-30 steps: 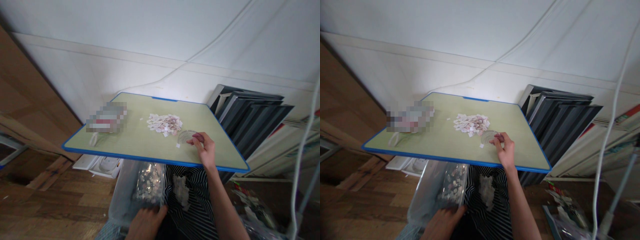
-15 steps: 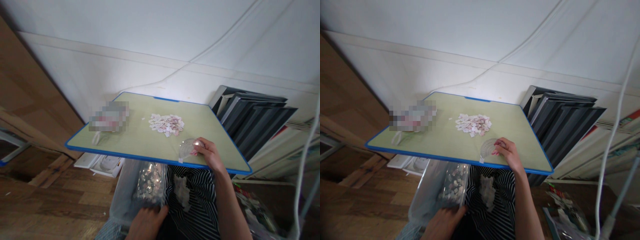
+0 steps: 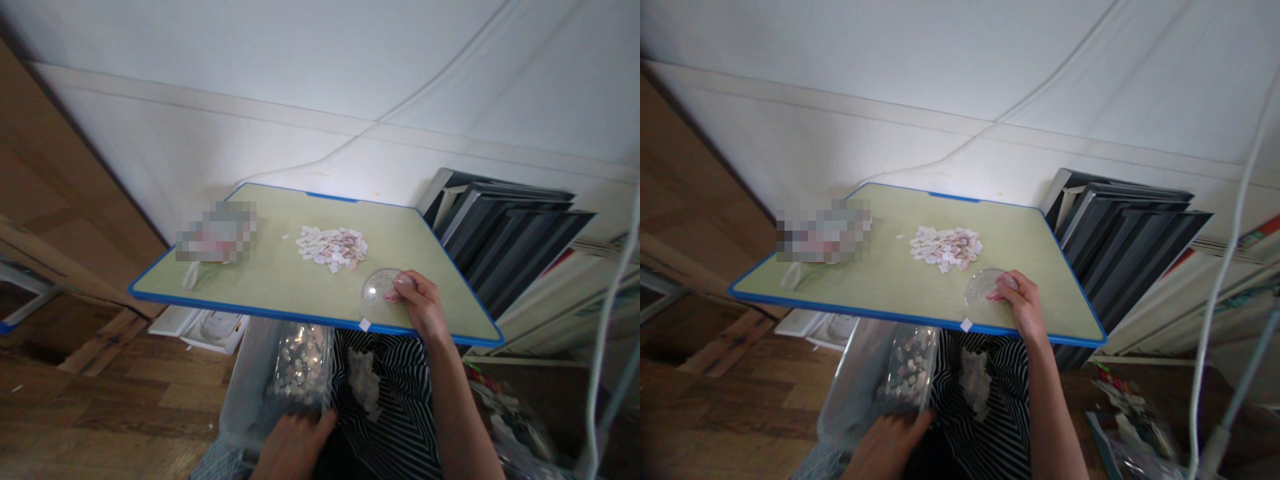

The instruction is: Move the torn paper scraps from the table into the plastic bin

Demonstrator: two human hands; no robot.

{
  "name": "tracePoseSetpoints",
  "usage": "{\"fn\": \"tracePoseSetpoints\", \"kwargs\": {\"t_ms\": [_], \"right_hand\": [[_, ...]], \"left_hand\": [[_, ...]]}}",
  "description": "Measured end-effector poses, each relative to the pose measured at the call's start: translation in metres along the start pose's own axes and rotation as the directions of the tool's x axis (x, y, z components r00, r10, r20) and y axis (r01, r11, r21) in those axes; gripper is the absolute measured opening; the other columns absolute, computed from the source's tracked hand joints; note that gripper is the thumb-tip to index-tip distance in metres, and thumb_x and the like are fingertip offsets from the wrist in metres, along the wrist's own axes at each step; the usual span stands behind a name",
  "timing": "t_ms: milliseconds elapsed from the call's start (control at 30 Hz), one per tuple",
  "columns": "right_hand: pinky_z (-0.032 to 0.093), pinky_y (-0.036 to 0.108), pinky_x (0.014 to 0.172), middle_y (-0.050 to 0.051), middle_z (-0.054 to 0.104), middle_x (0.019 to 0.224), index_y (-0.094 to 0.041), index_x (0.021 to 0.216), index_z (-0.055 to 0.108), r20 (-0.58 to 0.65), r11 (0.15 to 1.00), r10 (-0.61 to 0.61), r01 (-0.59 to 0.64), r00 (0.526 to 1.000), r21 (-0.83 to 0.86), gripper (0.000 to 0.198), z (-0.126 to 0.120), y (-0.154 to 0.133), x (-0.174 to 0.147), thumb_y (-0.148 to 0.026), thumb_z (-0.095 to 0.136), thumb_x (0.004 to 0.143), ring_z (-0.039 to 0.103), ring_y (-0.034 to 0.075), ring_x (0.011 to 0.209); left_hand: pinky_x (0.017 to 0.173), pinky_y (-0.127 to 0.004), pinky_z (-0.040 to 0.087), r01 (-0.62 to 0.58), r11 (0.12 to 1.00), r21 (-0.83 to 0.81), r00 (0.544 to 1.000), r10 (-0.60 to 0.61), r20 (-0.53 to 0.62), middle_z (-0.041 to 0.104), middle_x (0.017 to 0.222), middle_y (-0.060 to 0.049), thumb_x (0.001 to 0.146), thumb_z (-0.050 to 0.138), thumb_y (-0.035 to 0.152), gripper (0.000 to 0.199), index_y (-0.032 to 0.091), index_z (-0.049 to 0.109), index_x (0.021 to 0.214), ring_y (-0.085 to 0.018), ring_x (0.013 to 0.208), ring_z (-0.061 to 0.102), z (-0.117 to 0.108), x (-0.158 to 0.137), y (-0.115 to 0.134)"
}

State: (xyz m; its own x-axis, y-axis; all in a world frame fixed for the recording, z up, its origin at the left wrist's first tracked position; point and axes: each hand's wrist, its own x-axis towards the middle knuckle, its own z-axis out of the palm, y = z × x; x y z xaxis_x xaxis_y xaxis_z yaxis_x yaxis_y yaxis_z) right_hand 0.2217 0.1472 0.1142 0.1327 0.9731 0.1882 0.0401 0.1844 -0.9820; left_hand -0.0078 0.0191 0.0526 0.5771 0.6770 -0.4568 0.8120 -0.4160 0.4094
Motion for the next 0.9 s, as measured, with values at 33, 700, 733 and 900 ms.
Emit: {"fn": "tracePoseSetpoints", "kwargs": {"t_ms": [33,700,733,900], "right_hand": [[0.04,0.022,0.051,-0.002,0.057,0.056,-0.017,0.067,0.056,-0.009,1.0,0.003,-0.003,1.0,-0.008,0.009,0.001,0.0,0.0,-0.025,0.06,0.068,0.054,0.011,0.052],[0.048,0.024,0.054,0.007,0.069,0.077,-0.016,0.083,0.059,-0.128,0.99,0.025,-0.043,0.991,-0.138,0.026,0.005,0.007,0.009,-0.038,0.058,0.071,0.062,0.013,0.062],[0.049,0.024,0.056,0.008,0.069,0.08,-0.015,0.085,0.06,-0.116,0.987,0.037,-0.054,0.993,-0.15,0.028,0.006,0.007,0.01,-0.038,0.058,0.07,0.062,0.013,0.064],[0.05,0.025,0.057,0.01,0.068,0.088,-0.014,0.091,0.062,-0.066,0.977,0.045,-0.057,0.997,-0.204,0.032,0.009,0.006,0.013,-0.038,0.059,0.069,0.063,0.013,0.068]], "left_hand": [[0.071,-0.034,0.04,-0.006,1.0,-0.002,1.0,0.007,0.009,0.06,0.096,-0.009,0.077,0.038,0.005,0.047,0.021,0.042,0.121,-0.025,0.085,0.055,0.0,0.0,-0.001],[0.07,-0.031,0.039,0.006,1.0,0.004,1.0,-0.006,-0.014,0.061,0.096,-0.007,0.077,0.039,0.006,0.046,0.023,0.043,0.12,-0.023,0.085,0.055,0.001,0.0,0.0],[0.071,-0.031,0.039,0.005,1.0,0.003,1.0,-0.005,-0.011,0.06,0.098,-0.008,0.078,0.039,0.006,0.046,0.023,0.042,0.12,-0.023,0.087,0.055,0.0,0.0,0.001],[0.074,-0.033,0.039,0.008,1.0,0.03,1.0,-0.007,-0.008,0.059,0.101,-0.009,0.079,0.042,0.007,0.045,0.021,0.041,0.122,-0.025,0.09,0.054,-0.002,-0.002,0.003]]}}
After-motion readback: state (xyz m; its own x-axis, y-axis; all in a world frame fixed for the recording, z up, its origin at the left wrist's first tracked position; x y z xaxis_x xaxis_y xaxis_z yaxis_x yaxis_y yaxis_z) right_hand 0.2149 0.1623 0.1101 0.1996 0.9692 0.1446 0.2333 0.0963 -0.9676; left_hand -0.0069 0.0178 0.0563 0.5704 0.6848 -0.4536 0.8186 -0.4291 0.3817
